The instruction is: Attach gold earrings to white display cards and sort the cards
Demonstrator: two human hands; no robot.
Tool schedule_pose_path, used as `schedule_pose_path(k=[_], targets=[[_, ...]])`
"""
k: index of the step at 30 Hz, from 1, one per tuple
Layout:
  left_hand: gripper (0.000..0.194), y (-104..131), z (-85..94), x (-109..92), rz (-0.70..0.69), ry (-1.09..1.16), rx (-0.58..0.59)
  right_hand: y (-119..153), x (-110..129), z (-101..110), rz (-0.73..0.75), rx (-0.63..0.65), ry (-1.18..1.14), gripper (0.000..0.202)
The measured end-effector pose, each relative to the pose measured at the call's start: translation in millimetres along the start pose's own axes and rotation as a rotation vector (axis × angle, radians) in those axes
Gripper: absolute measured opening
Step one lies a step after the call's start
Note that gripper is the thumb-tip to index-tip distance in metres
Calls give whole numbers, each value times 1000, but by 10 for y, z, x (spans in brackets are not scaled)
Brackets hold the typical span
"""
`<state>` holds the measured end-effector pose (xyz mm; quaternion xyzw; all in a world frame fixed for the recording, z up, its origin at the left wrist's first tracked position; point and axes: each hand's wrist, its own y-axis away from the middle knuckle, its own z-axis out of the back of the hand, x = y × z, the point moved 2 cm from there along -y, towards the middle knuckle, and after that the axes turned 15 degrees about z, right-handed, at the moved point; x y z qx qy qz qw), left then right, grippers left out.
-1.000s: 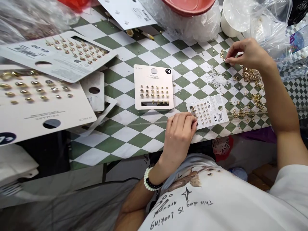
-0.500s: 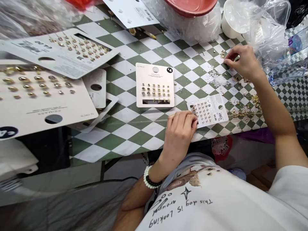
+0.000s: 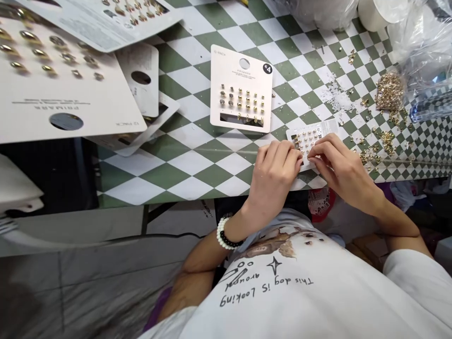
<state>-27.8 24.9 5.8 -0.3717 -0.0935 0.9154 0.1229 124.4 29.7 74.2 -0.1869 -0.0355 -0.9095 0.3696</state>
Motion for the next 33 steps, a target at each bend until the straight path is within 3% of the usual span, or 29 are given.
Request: schedule_pose_path(k=[15, 20, 24, 30, 33], targets=[[23, 12, -48, -15, 5, 1, 2, -93, 92, -24, 37, 166, 271, 21], [19, 9, -24, -17, -11, 1, 15, -108, 70, -3, 16, 219, 213, 21], [14, 8, 5, -17, -16, 26, 18, -109, 29, 15, 0, 172, 79, 18], [11, 7, 12, -5, -9, 70, 3, -128, 30, -104, -23, 116, 154, 18], [9, 7, 16, 7, -6, 74, 1, -141, 33, -11, -21, 82, 53, 15]])
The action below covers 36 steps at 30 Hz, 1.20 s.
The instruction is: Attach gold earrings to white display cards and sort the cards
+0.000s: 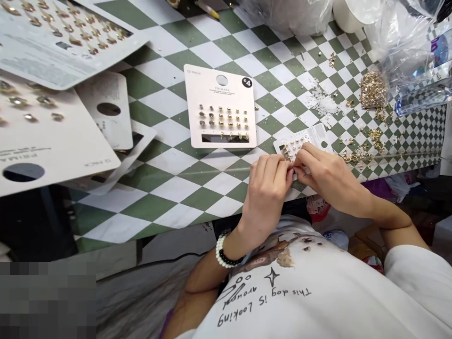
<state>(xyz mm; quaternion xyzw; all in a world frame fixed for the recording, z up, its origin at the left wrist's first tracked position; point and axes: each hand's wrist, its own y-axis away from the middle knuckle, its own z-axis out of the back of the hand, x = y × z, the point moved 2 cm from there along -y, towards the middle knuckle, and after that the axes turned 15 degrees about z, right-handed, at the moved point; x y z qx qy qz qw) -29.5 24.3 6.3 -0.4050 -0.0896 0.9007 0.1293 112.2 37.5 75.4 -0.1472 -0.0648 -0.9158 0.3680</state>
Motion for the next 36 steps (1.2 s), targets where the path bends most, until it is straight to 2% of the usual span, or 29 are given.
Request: schedule_pose_path(k=[1, 3, 5, 7, 10, 12, 16, 22, 26, 30, 33, 36], targets=[[8, 0, 4, 5, 1, 3, 2, 12, -38, 69, -7, -43, -83, 13], [7, -2, 14, 15, 3, 14, 8, 74, -218, 238, -70, -235, -217, 9], [6, -4, 28, 25, 3, 27, 15, 188, -534, 371, -210, -478, -212, 9], [6, -6, 45, 34, 9, 43, 25, 312, -902, 399, -309, -610, -156, 8], [7, -5, 68, 49, 25, 82, 47, 413, -1345, 282, -314, -527, -207, 7], [9, 0, 78, 58, 38, 99, 56, 423, -1478, 208, -292, -454, -257, 7], [11, 8, 81, 63, 58, 102, 62, 370, -1460, 205, -296, -380, -256, 4], [11, 4, 75, 57, 71, 104, 64, 303, -1470, 243, -305, -336, -214, 5], [11, 5, 73, 59, 71, 101, 59, 272, -1528, 254, -242, -272, -139, 6], [11, 3, 71, 62, 68, 97, 55, 328, -1442, 293, -214, -193, -84, 4], [11, 2, 71, 60, 62, 97, 51, 441, -1340, 282, -250, -198, -89, 3], [10, 2, 70, 59, 63, 84, 42, 545, -1296, 238, -285, -276, -118, 4]])
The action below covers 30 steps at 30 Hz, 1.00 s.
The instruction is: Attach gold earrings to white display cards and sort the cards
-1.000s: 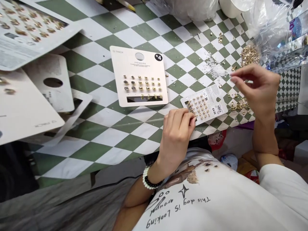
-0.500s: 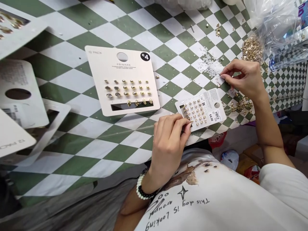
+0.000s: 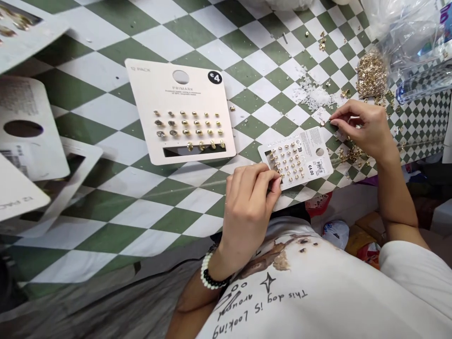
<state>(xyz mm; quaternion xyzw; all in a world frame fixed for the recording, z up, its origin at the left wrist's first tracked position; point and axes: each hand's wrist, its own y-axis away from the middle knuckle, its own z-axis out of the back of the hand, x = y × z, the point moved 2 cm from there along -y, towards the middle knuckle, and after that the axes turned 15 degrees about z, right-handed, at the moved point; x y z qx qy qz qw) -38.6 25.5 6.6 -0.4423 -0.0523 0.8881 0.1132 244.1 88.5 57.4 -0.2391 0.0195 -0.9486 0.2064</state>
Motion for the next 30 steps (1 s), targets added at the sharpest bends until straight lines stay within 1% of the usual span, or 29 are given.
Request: schedule_pose_path(k=[3, 7, 9, 13, 15, 19, 21, 24, 27, 30], targets=[[10, 2, -3, 2, 1, -6, 1, 49, -32, -26, -23, -64, -53, 8], [9, 3, -7, 3, 2, -11, 1, 43, -75, -67, -23, -108, -77, 4], [9, 3, -10, 2, -4, -16, -4, 37, -94, -100, 3, -102, -39, 5], [10, 0, -17, 0, -17, -24, -18, 40, -91, -172, 102, -41, 71, 8], [11, -3, -19, -3, -20, -23, -28, 54, -52, -179, 117, -69, 73, 9], [13, -9, -23, -9, -36, -20, -32, 93, 36, -139, 33, -178, 73, 7], [14, -11, -27, -6, -39, -18, -41, 103, 42, -126, -18, -185, 60, 5], [14, -11, -33, -2, -45, -17, -61, 104, 15, -132, -70, -186, -28, 3], [13, -12, -35, -5, -57, -21, -65, 98, -7, -162, -67, -211, -66, 4], [12, -13, -32, -11, -61, -31, -60, 88, -53, -198, -13, -235, -45, 3]])
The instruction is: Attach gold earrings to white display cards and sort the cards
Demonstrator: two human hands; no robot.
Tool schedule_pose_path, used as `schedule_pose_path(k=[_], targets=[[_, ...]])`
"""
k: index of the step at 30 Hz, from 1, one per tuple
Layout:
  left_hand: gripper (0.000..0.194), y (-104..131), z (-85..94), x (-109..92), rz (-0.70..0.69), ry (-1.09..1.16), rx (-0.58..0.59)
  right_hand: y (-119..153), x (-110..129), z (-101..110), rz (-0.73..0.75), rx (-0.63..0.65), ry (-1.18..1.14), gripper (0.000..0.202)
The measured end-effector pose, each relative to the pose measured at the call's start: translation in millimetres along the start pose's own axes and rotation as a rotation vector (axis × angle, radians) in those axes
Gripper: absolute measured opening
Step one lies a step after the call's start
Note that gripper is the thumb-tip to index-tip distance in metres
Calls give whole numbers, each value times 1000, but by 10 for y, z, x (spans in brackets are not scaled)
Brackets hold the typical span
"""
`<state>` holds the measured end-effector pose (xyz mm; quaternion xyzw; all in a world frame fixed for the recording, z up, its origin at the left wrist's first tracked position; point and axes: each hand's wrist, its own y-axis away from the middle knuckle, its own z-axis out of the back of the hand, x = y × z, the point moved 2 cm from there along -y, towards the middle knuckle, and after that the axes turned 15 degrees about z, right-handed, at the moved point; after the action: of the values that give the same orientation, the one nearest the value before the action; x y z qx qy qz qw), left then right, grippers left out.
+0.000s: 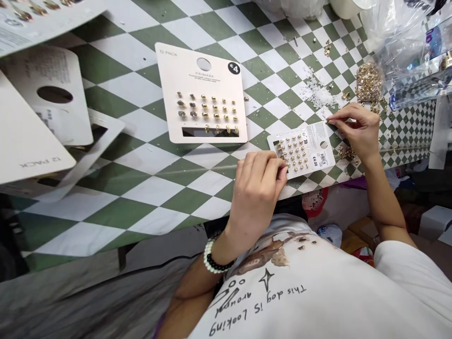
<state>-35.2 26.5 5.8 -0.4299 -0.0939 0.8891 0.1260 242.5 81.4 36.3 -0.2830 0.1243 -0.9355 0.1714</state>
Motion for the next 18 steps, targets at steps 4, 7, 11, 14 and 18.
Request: schedule_pose_path(k=[4, 7, 11, 14, 18], targets=[[8, 0, -5, -1, 3, -7, 1, -20, -14, -14, 105, 58, 121, 5], [9, 5, -13, -3, 3, -5, -14, -15, 278, -5, 157, 22, 171, 8], [9, 11, -17, -15, 21, -8, 4, 91, 1005, -123, 233, 63, 161, 7], [10, 13, -21, -20, 33, -15, 17, 213, 1349, -301, 271, 183, 124, 16], [18, 16, -41, -23, 20, -69, -6, 304, 1368, -440, 185, 133, 122, 17]])
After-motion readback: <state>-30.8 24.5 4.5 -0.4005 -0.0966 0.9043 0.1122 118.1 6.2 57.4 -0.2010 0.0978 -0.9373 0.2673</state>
